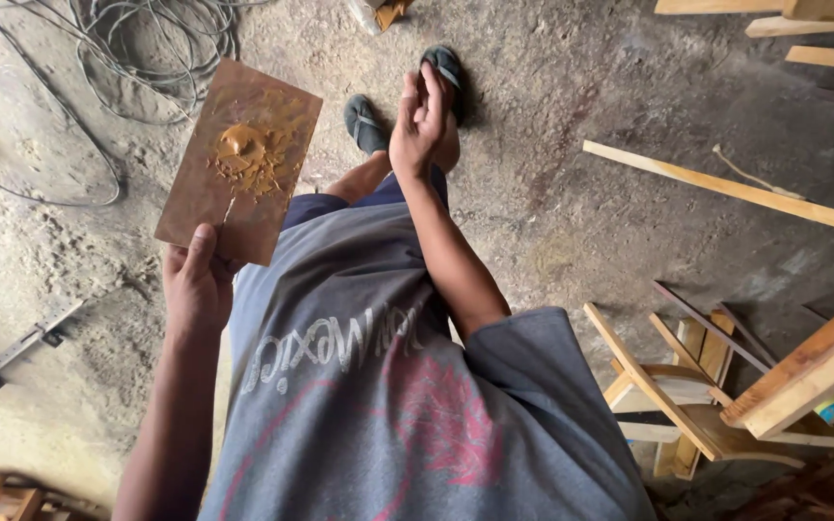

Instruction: The person holds a wooden board with wood filler and uses a scraper tool to apply the filler along the seams and joints of wooden furniture.

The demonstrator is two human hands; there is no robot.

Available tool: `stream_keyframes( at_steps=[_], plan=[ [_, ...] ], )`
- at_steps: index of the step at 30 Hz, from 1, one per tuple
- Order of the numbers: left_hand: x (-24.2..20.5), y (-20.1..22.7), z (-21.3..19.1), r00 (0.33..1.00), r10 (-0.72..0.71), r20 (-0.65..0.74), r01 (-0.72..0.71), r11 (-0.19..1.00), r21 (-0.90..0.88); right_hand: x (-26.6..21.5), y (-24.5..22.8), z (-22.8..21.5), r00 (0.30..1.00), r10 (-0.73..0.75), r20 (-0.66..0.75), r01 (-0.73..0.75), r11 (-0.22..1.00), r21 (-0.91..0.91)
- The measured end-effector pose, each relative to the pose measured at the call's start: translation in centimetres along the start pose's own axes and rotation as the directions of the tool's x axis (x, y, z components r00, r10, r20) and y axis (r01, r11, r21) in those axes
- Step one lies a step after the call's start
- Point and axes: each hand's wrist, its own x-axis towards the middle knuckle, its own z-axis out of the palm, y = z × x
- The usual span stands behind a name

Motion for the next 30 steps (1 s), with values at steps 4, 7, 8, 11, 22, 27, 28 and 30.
stream_keyframes(
  at_steps=[4, 7, 8, 11, 22, 27, 28, 30],
  plan=[
    [-0.2, 1.3, 1.2, 1.0, -0.015, 0.001, 0.015, 0.998, 0.057, 0.1, 0.5, 2.0, 0.994, -0.113, 0.007, 0.112, 0.992, 0.055],
    [-0.5, 1.8, 2.1, 1.0, -0.03, 0.001, 0.029, 0.995, 0.096, 1.0, 0.1, 3.6, 0.999, -0.046, -0.023, 0.048, 0.997, 0.065],
    [-0.5, 1.9, 2.2, 1.0, -0.031, -0.006, 0.031, 0.994, 0.108, 1.4, 0.2, 4.0, 0.993, -0.112, -0.02, 0.113, 0.993, 0.029],
    [-0.5, 1.8, 2.0, 1.0, -0.028, 0.014, 0.027, 0.993, 0.111, 2.1, 0.9, 4.5, 0.973, -0.229, 0.007, 0.229, 0.973, -0.041],
    [0.4, 1.5, 3.5, 0.999, -0.038, 0.038, 0.035, 0.996, 0.086, -0.7, -6.2, -3.4, 0.938, -0.289, 0.192, 0.342, 0.678, -0.651],
    [1.5, 0.4, 3.4, 0.993, -0.04, 0.109, 0.038, 0.999, 0.019, 0.4, -12.9, -4.1, 0.974, -0.14, 0.178, 0.219, 0.786, -0.578],
    [1.8, 0.3, 3.5, 0.992, -0.039, 0.119, 0.038, 0.999, 0.007, 0.8, -13.7, -3.9, 0.97, -0.14, 0.199, 0.233, 0.77, -0.594],
    [1.9, -0.1, 3.6, 0.991, -0.035, 0.129, 0.038, 0.999, -0.02, 1.4, -14.6, -3.5, 0.969, -0.134, 0.209, 0.237, 0.752, -0.615]
  ],
)
